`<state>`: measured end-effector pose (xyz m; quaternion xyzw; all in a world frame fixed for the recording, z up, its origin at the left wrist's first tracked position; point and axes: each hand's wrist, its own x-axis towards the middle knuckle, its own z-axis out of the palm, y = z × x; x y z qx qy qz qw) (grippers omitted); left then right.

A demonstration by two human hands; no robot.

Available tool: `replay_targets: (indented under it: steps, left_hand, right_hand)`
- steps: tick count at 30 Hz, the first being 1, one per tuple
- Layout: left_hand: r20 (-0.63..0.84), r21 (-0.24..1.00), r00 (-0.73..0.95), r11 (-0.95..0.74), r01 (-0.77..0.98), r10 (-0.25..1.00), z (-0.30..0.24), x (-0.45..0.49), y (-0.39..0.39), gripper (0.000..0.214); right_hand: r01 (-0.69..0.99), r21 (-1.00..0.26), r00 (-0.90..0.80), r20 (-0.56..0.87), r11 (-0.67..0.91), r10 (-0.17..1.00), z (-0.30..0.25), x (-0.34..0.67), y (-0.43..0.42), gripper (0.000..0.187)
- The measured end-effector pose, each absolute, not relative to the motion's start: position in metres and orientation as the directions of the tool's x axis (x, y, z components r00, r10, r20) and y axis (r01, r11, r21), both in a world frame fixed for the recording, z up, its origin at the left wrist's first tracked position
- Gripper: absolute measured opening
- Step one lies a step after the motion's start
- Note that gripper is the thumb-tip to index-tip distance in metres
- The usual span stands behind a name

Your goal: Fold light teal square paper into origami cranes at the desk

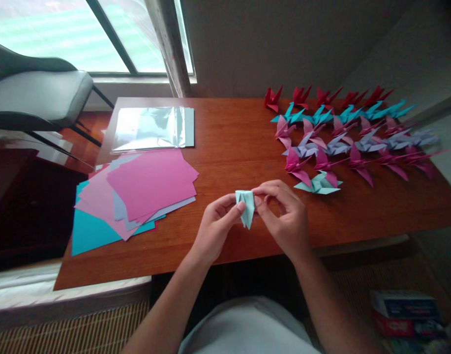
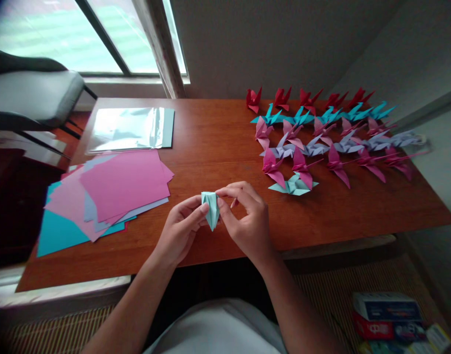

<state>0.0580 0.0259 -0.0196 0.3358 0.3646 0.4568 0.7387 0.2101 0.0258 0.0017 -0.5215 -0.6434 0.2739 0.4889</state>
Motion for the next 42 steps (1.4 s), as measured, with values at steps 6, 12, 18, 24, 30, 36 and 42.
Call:
replay_targets:
  steps: [6,12,18,24,30,36,42]
  left_hand:
    - [-0.223,0.831,0.335,0.358,-0.426,0.916,-0.019,0.059,0.025,0.030]
    - [-0.236,0.809,0.335,0.375,-0.452,0.912,-0.022,0.057,0.023,0.038]
    - [-0.223,0.876,0.268,0.313,-0.367,0.937,-0.019,0.061,0.023,0.028]
    - [-0.236,0.876,0.284,0.330,-0.351,0.929,-0.018,0.061,0.025,0.028]
    - [-0.241,0.877,0.287,0.335,-0.343,0.927,-0.019,0.061,0.024,0.025]
    - [-0.262,0.877,0.272,0.346,-0.333,0.926,-0.019,0.061,0.024,0.028]
    - [-0.239,0.879,0.304,0.338,-0.337,0.922,-0.019,0.060,0.025,0.025]
  right_hand:
    - [0.432,-0.851,0.021,0.339,0.297,0.940,0.003,0.211,0.028,0.014]
    - [0.435,-0.868,0.043,0.285,0.239,0.958,0.003,0.211,0.031,0.008]
    - [0.387,-0.904,0.078,0.230,0.184,0.970,0.001,0.210,0.032,0.010]
    - [0.235,-0.966,0.077,0.127,0.105,0.989,-0.006,0.212,0.031,0.013]
    - [0.187,-0.977,0.071,0.121,0.106,0.990,-0.008,0.213,0.032,0.010]
    - [0.169,-0.979,0.073,0.124,0.110,0.990,-0.010,0.212,0.033,0.009]
    - [0.093,-0.986,0.127,0.146,0.135,0.981,-0.018,0.212,0.034,0.005]
